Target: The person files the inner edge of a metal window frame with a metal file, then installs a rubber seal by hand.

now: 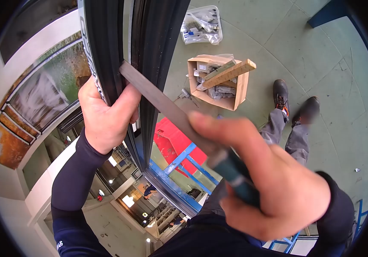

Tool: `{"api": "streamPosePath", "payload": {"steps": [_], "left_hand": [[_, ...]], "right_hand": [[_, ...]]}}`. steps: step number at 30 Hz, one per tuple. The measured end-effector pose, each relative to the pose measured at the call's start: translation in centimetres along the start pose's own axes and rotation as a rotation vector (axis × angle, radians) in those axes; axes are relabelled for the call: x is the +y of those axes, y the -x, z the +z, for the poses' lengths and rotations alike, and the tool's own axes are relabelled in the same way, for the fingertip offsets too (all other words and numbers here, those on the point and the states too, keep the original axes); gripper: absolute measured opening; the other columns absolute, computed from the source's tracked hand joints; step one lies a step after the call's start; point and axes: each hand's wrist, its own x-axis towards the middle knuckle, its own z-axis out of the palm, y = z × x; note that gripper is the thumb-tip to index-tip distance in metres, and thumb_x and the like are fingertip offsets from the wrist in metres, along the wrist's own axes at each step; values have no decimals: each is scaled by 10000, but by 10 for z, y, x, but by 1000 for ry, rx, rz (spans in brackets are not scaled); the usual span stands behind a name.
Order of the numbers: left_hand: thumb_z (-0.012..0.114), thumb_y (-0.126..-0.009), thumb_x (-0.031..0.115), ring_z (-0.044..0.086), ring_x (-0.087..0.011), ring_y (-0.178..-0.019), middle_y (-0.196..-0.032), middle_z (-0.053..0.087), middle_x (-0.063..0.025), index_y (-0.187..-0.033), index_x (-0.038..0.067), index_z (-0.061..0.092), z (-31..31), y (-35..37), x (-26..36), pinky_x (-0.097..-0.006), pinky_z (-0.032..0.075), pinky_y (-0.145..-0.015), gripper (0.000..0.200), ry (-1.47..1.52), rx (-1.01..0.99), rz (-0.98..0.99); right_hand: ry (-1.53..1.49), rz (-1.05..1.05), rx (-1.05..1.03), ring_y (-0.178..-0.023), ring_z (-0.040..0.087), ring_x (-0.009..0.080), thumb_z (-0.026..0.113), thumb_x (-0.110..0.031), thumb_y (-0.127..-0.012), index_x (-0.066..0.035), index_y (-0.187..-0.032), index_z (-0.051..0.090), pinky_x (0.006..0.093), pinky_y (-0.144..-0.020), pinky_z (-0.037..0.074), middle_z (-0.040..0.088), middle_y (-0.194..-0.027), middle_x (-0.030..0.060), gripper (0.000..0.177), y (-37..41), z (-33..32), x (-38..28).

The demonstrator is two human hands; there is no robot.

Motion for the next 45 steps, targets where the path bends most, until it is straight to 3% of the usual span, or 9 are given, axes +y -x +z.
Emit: {"api": "streamPosePath", "payload": {"steps": [10,12,20,23,24,30,34,38,45], "left_hand": [[613,-924,31,508,-60,-453,-630,579,3,-870,7,620,-1,1,-2,-228,387,-415,59,3,-8,10],[614,-924,31,508,-60,-453,-628,578,3,-868,8,622,2,3,2,-228,384,-414,61,15,-15,13],[615,-922,40,504,-60,-450,-620,576,5,-847,11,626,-2,1,-4,-228,376,-414,81,5,-15,3],[614,-921,41,512,-64,-453,-624,582,0,-845,9,624,2,-2,1,-229,382,-416,83,6,5,22],[614,-920,41,515,-65,-455,-625,584,-2,-844,8,623,2,1,1,-230,384,-417,83,-7,15,6],[599,-928,62,532,-82,-483,-649,590,-19,-896,4,603,-2,1,-3,-231,408,-452,67,13,-28,65],[615,-959,137,537,-88,-513,-705,597,-32,-1009,10,576,0,0,-6,-228,420,-481,142,154,-27,177],[662,-961,209,532,-89,-516,-749,606,-39,-1059,17,561,-1,1,-11,-229,426,-478,238,101,-10,173],[692,-948,199,535,-77,-527,-787,620,-34,-1105,16,575,3,0,-11,-208,419,-466,269,134,27,217]], "right_hand": [[-55,85,-40,-774,640,364,565,73,-748,-59,-1502,239,369,-709,493,617,-1064,196,832,3,-6,-6],[15,236,-120,-792,655,361,558,75,-749,-55,-1493,252,374,-730,499,646,-1013,199,815,-19,-7,-12],[15,93,-56,-621,606,395,590,-5,-803,34,-1314,325,457,-558,457,577,-666,211,577,-16,2,1],[-18,141,-89,-666,613,402,621,-24,-789,94,-1272,330,457,-579,478,587,-707,236,576,-38,-7,-8],[30,104,-32,-667,614,400,625,-26,-787,101,-1278,329,458,-580,479,593,-740,240,588,-30,1,-6],[-45,114,-14,-1230,582,397,580,85,-744,10,-1493,272,357,-992,475,466,-1450,280,814,39,1,-17],[-175,240,-23,-1031,634,260,558,96,-771,-5,-1509,253,322,-859,496,569,-1287,174,805,31,-6,-23],[-463,333,-67,-831,534,100,542,97,-800,-33,-1522,244,255,-719,435,570,-1075,50,792,19,-9,-21],[-521,400,-32,-749,512,73,541,94,-796,-54,-1518,265,240,-658,402,563,-939,17,787,-10,-15,-38]]}}
